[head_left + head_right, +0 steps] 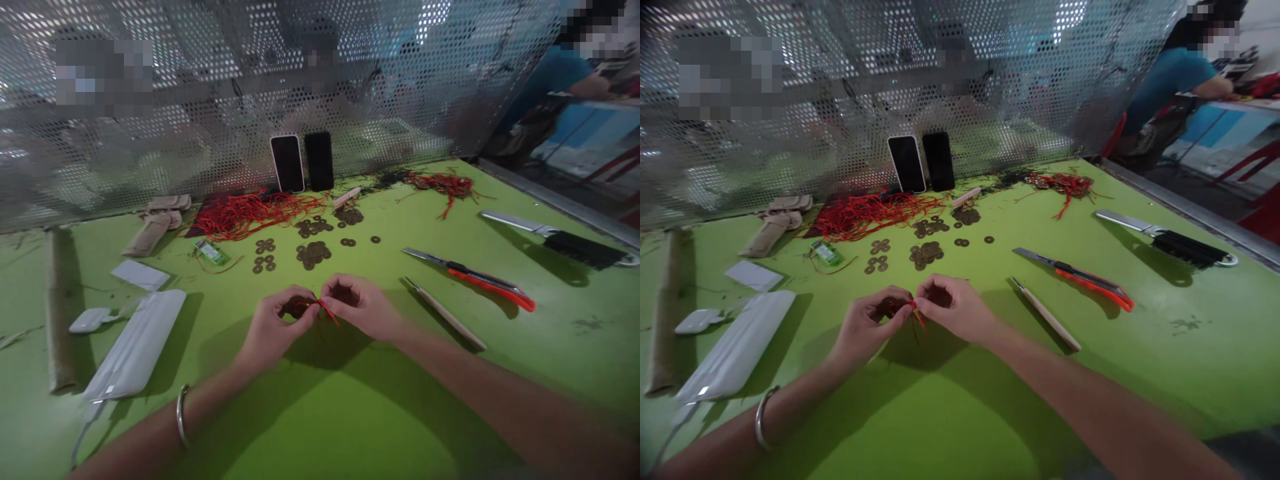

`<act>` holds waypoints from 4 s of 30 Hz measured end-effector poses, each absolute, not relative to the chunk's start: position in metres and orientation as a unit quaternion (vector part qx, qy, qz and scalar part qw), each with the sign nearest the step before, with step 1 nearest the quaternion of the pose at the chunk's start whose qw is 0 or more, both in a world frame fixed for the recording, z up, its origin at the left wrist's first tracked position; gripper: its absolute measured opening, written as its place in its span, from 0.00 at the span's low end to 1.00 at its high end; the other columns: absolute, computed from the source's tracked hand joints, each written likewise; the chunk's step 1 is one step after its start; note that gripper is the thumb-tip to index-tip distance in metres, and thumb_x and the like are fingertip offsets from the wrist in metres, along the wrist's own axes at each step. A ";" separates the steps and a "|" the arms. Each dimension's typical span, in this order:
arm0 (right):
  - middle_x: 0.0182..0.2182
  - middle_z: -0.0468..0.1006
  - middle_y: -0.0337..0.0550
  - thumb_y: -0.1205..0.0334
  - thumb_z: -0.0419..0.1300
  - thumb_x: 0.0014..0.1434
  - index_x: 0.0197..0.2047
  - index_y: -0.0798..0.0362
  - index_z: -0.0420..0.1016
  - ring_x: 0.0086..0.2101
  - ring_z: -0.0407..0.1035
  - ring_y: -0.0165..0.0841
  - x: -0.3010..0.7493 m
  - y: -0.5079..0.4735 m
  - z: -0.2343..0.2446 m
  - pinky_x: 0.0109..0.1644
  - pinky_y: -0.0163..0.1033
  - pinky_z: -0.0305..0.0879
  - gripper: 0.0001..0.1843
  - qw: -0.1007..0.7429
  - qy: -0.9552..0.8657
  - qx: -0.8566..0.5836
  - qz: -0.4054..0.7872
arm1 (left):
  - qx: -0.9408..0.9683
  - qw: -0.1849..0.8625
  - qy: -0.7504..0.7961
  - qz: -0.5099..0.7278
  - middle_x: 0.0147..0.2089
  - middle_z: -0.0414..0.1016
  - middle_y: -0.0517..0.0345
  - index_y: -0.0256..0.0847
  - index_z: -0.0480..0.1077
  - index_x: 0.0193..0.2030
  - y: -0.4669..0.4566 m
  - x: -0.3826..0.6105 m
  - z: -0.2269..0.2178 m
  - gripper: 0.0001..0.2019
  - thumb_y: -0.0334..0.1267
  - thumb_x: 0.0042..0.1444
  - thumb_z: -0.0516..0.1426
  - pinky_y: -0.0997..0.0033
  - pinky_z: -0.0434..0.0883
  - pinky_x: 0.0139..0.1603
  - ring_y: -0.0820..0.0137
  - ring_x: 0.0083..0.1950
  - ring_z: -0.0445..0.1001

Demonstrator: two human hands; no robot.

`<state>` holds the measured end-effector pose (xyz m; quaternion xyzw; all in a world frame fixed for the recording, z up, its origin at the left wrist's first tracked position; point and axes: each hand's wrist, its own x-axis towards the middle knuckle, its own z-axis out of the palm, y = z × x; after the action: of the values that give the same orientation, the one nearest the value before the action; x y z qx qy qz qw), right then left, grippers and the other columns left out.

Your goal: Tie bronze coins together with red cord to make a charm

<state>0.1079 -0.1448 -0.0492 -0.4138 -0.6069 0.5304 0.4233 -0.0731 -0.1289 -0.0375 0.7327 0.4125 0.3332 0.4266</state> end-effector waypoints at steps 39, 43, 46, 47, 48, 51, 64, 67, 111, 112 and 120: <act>0.26 0.70 0.36 0.61 0.57 0.56 0.33 0.54 0.68 0.26 0.65 0.26 0.111 -0.140 -0.048 0.31 0.32 0.63 0.05 0.457 -0.583 -0.425 0.520 | 0.737 0.430 0.421 0.309 0.33 0.76 0.56 0.36 0.73 0.34 -0.128 -0.072 -0.035 0.06 0.37 0.52 0.59 0.74 0.72 0.35 0.72 0.33 0.73; 0.29 0.73 0.39 0.56 0.60 0.55 0.34 0.54 0.72 0.29 0.67 0.28 0.110 -0.140 -0.050 0.34 0.34 0.65 0.09 0.432 -0.583 -0.414 0.549 | 0.731 0.426 0.430 0.316 0.32 0.76 0.56 0.36 0.72 0.34 -0.127 -0.072 -0.038 0.06 0.37 0.52 0.58 0.75 0.71 0.34 0.72 0.33 0.72; 0.28 0.74 0.39 0.53 0.61 0.54 0.32 0.53 0.73 0.30 0.68 0.29 0.109 -0.140 -0.052 0.35 0.36 0.66 0.11 0.443 -0.578 -0.424 0.538 | 0.730 0.422 0.431 0.321 0.32 0.76 0.56 0.36 0.72 0.34 -0.126 -0.072 -0.039 0.06 0.37 0.52 0.58 0.75 0.71 0.34 0.73 0.32 0.72; 0.28 0.75 0.39 0.53 0.61 0.54 0.32 0.53 0.73 0.30 0.68 0.29 0.109 -0.140 -0.052 0.35 0.36 0.66 0.12 0.450 -0.576 -0.426 0.534 | 0.731 0.421 0.430 0.321 0.32 0.76 0.56 0.36 0.72 0.34 -0.126 -0.072 -0.039 0.06 0.38 0.52 0.58 0.75 0.71 0.34 0.73 0.32 0.72; 0.28 0.75 0.39 0.52 0.61 0.53 0.32 0.53 0.73 0.30 0.69 0.29 0.109 -0.140 -0.053 0.35 0.36 0.66 0.12 0.458 -0.573 -0.427 0.529 | 0.732 0.421 0.430 0.321 0.32 0.76 0.56 0.37 0.72 0.33 -0.126 -0.072 -0.039 0.06 0.38 0.52 0.59 0.75 0.71 0.34 0.73 0.32 0.72; 0.28 0.75 0.39 0.53 0.63 0.52 0.32 0.53 0.73 0.29 0.69 0.29 0.109 -0.140 -0.052 0.35 0.35 0.67 0.11 0.488 -0.559 -0.435 0.511 | 0.734 0.426 0.426 0.312 0.32 0.76 0.56 0.36 0.72 0.33 -0.126 -0.071 -0.037 0.07 0.38 0.52 0.59 0.74 0.71 0.34 0.72 0.32 0.73; 0.30 0.77 0.41 0.51 0.60 0.55 0.34 0.53 0.75 0.31 0.70 0.31 0.107 -0.142 -0.051 0.36 0.36 0.66 0.13 0.458 -0.589 -0.437 0.503 | 0.731 0.428 0.430 0.311 0.33 0.76 0.56 0.37 0.73 0.34 -0.127 -0.072 -0.038 0.07 0.38 0.52 0.58 0.74 0.71 0.35 0.72 0.33 0.73; 0.29 0.77 0.41 0.52 0.61 0.55 0.33 0.53 0.75 0.30 0.70 0.31 0.108 -0.142 -0.049 0.34 0.35 0.66 0.12 0.475 -0.589 -0.450 0.474 | 0.739 0.430 0.422 0.302 0.33 0.76 0.56 0.37 0.73 0.34 -0.127 -0.071 -0.038 0.06 0.38 0.52 0.58 0.74 0.71 0.35 0.72 0.33 0.73; 0.29 0.75 0.38 0.51 0.61 0.54 0.34 0.53 0.74 0.22 0.67 0.23 0.109 -0.134 -0.058 0.28 0.31 0.64 0.13 0.492 -0.527 -0.458 0.521 | 0.721 0.463 0.427 0.289 0.31 0.75 0.60 0.39 0.73 0.33 -0.127 -0.072 -0.037 0.06 0.39 0.53 0.59 0.80 0.68 0.33 0.77 0.32 0.71; 0.28 0.75 0.38 0.52 0.61 0.54 0.33 0.53 0.74 0.23 0.67 0.24 0.109 -0.134 -0.057 0.28 0.31 0.63 0.12 0.493 -0.531 -0.454 0.519 | 0.720 0.463 0.428 0.288 0.31 0.75 0.60 0.39 0.73 0.33 -0.128 -0.072 -0.036 0.06 0.39 0.53 0.58 0.80 0.68 0.33 0.77 0.31 0.71; 0.27 0.75 0.38 0.53 0.64 0.51 0.32 0.54 0.74 0.20 0.66 0.23 0.111 -0.131 -0.056 0.26 0.31 0.63 0.12 0.566 -0.458 -0.427 0.536 | 0.711 0.469 0.441 0.282 0.29 0.74 0.60 0.38 0.73 0.32 -0.128 -0.070 -0.034 0.07 0.40 0.52 0.59 0.80 0.66 0.30 0.77 0.29 0.69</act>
<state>0.1112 -0.1310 -0.0556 -0.4271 -0.4584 0.5363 0.5655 -0.0702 -0.1284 -0.0342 0.7109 0.4411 0.2824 0.4694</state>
